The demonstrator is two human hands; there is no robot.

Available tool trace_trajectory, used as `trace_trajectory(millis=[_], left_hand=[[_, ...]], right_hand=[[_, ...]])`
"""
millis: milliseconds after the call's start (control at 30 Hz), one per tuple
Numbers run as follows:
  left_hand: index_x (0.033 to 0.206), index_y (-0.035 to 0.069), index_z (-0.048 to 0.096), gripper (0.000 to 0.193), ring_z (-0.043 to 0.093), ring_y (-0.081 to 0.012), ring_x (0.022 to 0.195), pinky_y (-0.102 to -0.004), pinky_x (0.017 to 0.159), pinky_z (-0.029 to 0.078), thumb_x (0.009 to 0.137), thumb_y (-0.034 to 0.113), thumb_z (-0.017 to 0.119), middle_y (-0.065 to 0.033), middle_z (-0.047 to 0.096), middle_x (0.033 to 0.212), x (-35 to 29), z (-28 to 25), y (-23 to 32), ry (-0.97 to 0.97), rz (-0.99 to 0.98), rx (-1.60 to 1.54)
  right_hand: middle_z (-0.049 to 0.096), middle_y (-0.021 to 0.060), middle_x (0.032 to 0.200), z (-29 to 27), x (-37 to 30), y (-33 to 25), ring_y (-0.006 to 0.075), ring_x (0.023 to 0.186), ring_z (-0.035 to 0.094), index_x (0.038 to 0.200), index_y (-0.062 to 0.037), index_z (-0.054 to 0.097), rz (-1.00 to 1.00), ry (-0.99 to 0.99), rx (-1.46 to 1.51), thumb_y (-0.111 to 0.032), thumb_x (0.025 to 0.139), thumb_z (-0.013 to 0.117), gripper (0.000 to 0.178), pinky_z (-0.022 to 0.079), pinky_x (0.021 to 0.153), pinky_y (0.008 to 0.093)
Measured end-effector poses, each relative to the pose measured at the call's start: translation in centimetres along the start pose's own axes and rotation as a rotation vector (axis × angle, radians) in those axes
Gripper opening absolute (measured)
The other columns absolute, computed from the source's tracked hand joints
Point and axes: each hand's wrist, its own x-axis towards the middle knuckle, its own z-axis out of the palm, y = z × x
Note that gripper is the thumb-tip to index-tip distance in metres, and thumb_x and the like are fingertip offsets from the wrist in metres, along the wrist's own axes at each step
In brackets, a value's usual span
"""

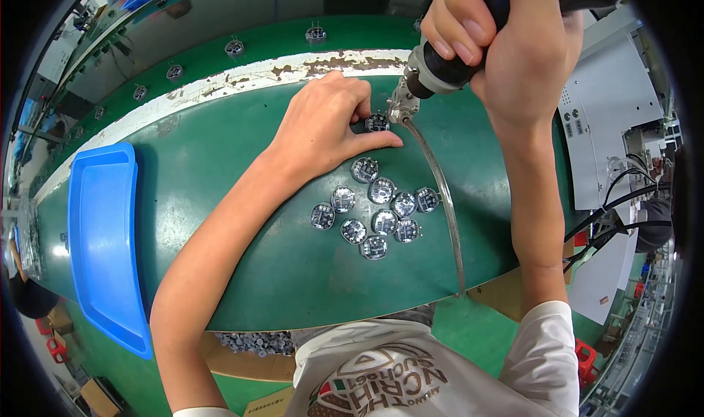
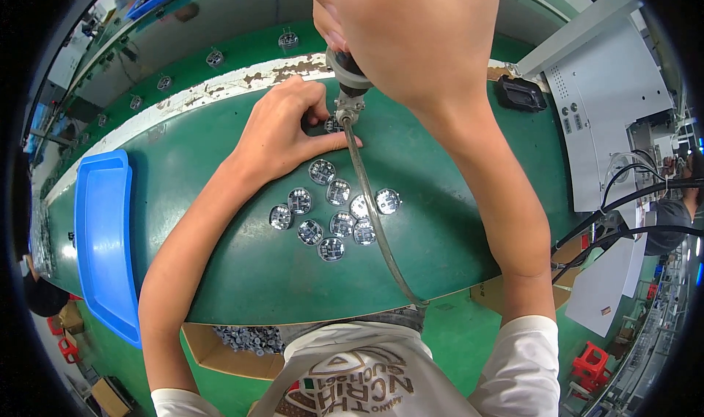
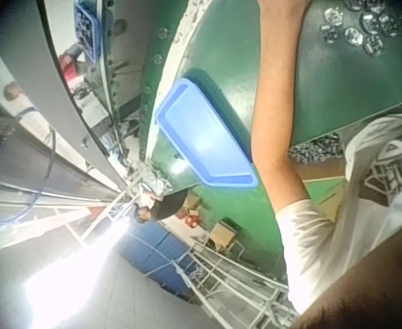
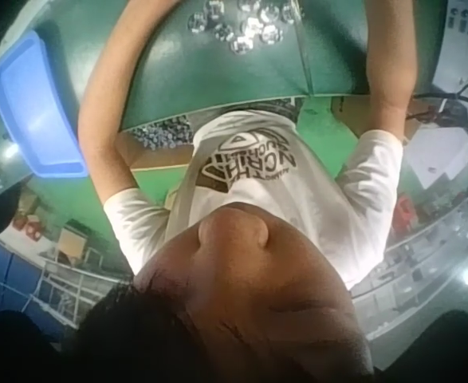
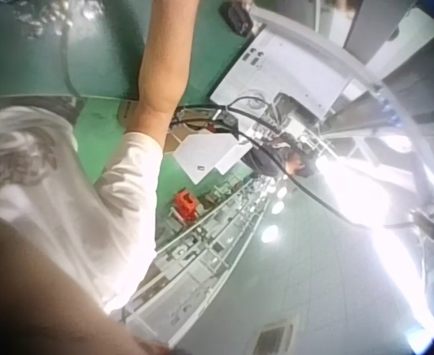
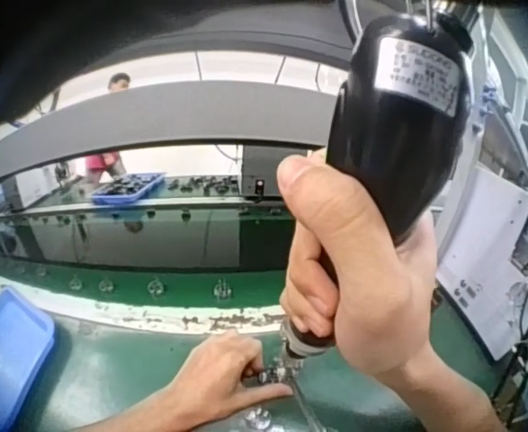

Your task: The person assembles small plastic and metal components by hand, taking them from a blue parts tray and a cardboard box, then securing them together with a pneumatic screwdriver.

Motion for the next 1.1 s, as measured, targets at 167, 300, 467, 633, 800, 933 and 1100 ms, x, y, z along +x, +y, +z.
trace_trajectory(millis=[167, 300, 467, 633, 800, 933, 1100], left_hand=[[0.071, 0.003, 0.059, 0.053, 0.06, -0.0298, 0.075, -0.0419, 0.069, 0.051, 0.07, 0.045, 0.091, -0.0094, 0.061, 0.07, 0.0, -0.2, 0.2, 0.011, -0.023, 0.006], [0.071, 0.003, 0.06, 0.051, 0.061, -0.0297, 0.076, -0.0416, 0.069, 0.051, 0.07, 0.044, 0.092, -0.0094, 0.062, 0.07, -0.1, -0.3, 0.3, -0.008, -0.047, 0.026], [0.074, 0.004, 0.061, 0.054, 0.062, -0.0295, 0.076, -0.0426, 0.07, 0.05, 0.067, 0.048, 0.091, -0.0088, 0.063, 0.073, -0.5, -1.5, 0.7, -0.073, 0.035, 0.056], [0.091, 0.003, 0.068, 0.054, 0.064, -0.0265, 0.084, -0.0374, 0.077, 0.052, 0.064, 0.041, 0.095, -0.0094, 0.065, 0.083, -0.1, -5.0, -0.6, -0.083, -0.108, 0.028], [0.105, 0.003, 0.069, 0.054, 0.067, -0.0337, 0.096, -0.0439, 0.084, 0.053, 0.077, 0.046, 0.086, -0.0122, 0.068, 0.094, -0.3, -6.4, -8.6, 0.385, -0.405, 0.487], [0.114, 0.005, 0.073, 0.051, 0.07, -0.0323, 0.095, -0.0439, 0.084, 0.055, 0.079, 0.041, 0.084, -0.0101, 0.072, 0.098, 1.1, -6.0, -9.7, 0.245, -0.658, 0.285], [0.11, 0.005, 0.075, 0.044, 0.071, -0.0314, 0.092, -0.0438, 0.082, 0.055, 0.08, 0.035, 0.083, -0.0097, 0.073, 0.097, 2.0, -5.3, -10.5, 0.286, -0.633, 0.248]], right_hand=[[0.044, -0.0016, 0.048, 0.3, 0.8, 0.7, 0.0076, 0.036, 0.039, 0.085, -0.0034, 0.06, 0.053, -0.012, 0.05, -0.02, 0.101, 0.063, 0.024, 0.033, 0.038, 0.0248], [0.045, -0.0012, 0.049, 0.1, 0.7, 0.5, 0.0082, 0.036, 0.038, 0.085, -0.0034, 0.06, 0.081, -0.009, 0.095, -0.019, 0.101, 0.062, 0.023, 0.032, 0.038, 0.0259], [0.037, -0.0018, 0.046, 0.3, -0.2, -4.1, 0.011, 0.034, 0.036, 0.098, -0.0033, 0.053, 0.104, 0.09, 0.101, -0.032, 0.105, 0.052, 0.029, 0.035, 0.037, 0.0272], [0.035, -0.0006, 0.045, -0.8, 0.0, -5.5, 0.0105, 0.032, 0.034, 0.09, -0.0067, 0.047, 0.032, 0.122, -0.022, -0.031, 0.103, 0.049, 0.027, 0.036, 0.035, 0.0271], [0.039, 0.0005, 0.046, 0.3, 0.0, -5.5, 0.0109, 0.032, 0.034, 0.091, -0.0023, 0.05, 0.04, 0.149, 0.143, -0.019, 0.099, 0.058, 0.02, 0.033, 0.034, 0.0271], [0.04, 0.0007, 0.048, 0.6, 0.4, -5.3, 0.0103, 0.035, 0.036, 0.084, -0.0037, 0.049, 0.178, 0.192, 0.207, -0.018, 0.101, 0.059, 0.025, 0.034, 0.038, 0.026], [0.039, 0.0004, 0.048, 0.6, 0.3, -5.2, 0.0101, 0.035, 0.036, 0.084, -0.0043, 0.047, 0.133, 0.212, 0.264, -0.017, 0.101, 0.058, 0.024, 0.034, 0.038, 0.0266]])
